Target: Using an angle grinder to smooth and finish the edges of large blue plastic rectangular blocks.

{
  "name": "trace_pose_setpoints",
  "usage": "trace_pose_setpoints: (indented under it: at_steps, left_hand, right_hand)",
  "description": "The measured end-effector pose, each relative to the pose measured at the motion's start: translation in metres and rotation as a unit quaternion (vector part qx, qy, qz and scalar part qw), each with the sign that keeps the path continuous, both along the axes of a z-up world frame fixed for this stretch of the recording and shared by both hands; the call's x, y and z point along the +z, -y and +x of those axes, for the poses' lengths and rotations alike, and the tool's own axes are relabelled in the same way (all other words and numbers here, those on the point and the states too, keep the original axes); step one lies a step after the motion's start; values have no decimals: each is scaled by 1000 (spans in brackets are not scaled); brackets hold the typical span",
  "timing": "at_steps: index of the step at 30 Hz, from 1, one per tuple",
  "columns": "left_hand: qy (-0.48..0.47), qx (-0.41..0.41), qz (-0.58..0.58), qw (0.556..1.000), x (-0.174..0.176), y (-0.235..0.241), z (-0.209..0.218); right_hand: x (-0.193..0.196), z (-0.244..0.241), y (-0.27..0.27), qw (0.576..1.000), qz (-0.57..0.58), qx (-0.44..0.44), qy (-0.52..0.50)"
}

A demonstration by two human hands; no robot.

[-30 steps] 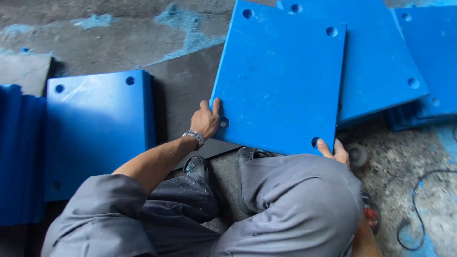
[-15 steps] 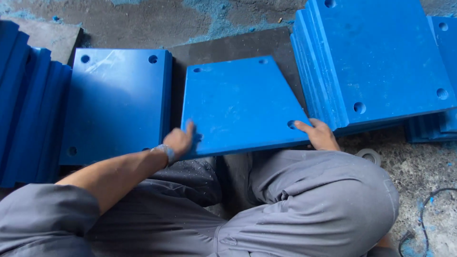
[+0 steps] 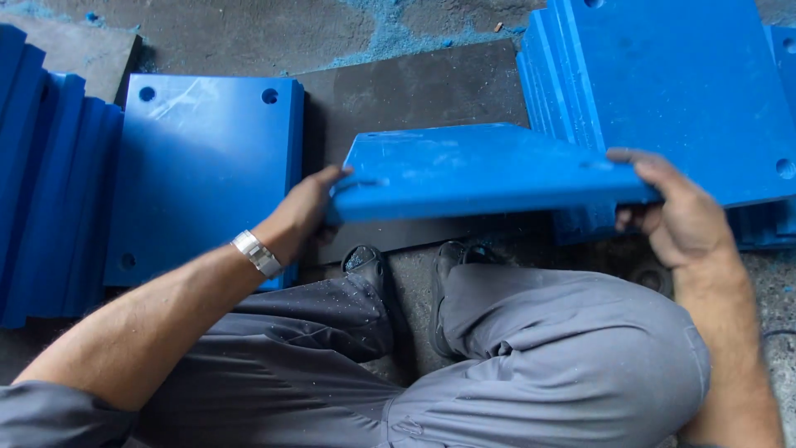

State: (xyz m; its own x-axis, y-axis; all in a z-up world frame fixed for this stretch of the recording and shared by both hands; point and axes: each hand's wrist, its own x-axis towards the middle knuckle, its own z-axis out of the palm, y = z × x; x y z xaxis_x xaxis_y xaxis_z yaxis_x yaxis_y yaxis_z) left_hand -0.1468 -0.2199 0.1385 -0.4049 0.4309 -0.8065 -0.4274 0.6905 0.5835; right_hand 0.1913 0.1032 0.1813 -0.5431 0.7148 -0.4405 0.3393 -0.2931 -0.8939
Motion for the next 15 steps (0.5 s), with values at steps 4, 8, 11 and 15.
trace_pose_setpoints:
  at_steps: [4,8,11,15]
  left_hand:
    - [-23,54,38,998,52,-19,-20]
    - [-236,55,145,959,81,-32,-34]
    - [-563,-38,161,810,85,-43,-38]
    - [-805,-188,156,541,106,-82,-36]
  right_hand:
    - [9,-38,-21,995,47,47,-80]
    - [12,-88,-42,984,103,16,-141]
    - [16,-113,-49,983,134,-26,-121]
    - [15,-131,-56,981,166,-46,-84]
